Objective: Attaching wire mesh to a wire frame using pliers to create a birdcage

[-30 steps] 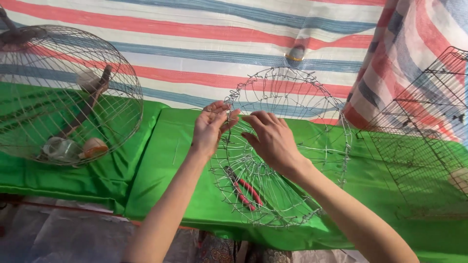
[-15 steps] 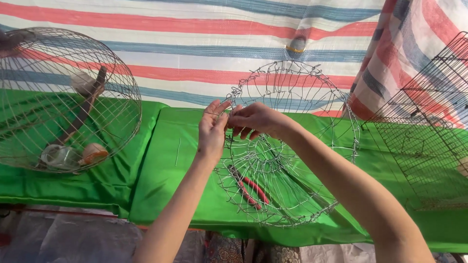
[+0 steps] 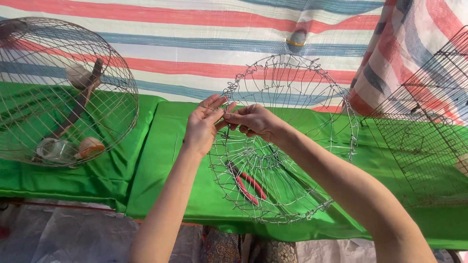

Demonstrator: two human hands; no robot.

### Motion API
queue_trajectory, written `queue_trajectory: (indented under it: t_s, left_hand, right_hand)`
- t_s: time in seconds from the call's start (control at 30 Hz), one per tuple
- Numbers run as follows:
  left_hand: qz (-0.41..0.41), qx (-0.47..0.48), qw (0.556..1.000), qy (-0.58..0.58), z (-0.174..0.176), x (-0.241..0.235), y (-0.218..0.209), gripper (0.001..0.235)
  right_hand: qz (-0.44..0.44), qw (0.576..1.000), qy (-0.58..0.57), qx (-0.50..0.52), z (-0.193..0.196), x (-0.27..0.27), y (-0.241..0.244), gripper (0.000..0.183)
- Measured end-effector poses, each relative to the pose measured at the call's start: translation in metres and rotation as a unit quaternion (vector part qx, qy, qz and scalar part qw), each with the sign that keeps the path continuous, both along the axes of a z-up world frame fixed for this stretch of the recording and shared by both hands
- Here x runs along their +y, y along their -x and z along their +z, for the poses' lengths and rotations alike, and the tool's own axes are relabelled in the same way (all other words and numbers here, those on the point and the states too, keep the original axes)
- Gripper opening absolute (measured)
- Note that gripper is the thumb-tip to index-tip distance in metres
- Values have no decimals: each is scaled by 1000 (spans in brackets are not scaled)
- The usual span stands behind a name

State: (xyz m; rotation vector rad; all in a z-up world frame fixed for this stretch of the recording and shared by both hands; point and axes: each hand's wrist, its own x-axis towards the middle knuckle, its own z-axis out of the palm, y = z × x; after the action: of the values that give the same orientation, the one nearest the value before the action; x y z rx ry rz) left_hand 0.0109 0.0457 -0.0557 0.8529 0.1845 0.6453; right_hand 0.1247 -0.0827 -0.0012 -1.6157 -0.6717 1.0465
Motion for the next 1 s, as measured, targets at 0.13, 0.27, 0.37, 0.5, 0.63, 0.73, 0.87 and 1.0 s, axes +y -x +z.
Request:
queue_trajectory:
  t_s: [0.13,0.27,0.37,0.5,0.63,0.73,0.87,1.0]
  left_hand:
    - [6,31,999,15,7,-1,4,32]
    - [10,43,998,49,4,-3,5,24]
    - [32,60,997,40,5,-9,9,23]
    - [70,66,994,45,6,-12,8,21]
    - [67,89,992,53,25,-16,16,19]
    - [-24,117,992,44,35,0,35,25]
    - [-2,97,995,19,22,14,70,26]
    - [-5,112,990,-84,-4,4,77,28]
  right_hand:
    - [10,1000,-19,13,-10,0,-3,24]
    - [4,999,-31,16,-6,-4,1,24]
    - [19,999,-27,10,-2,-8,3,25]
    - [46,998,-43,15,-13,-4,-6,23]
    - [34,996,-77,41,-28,-2,-5,26]
    - [18,994,-85,68,-26,-14,-3,25]
    - [-12,997,-74,27,-4,-34,-10,22]
    - [-34,996,-75,22,7,-38,1,21]
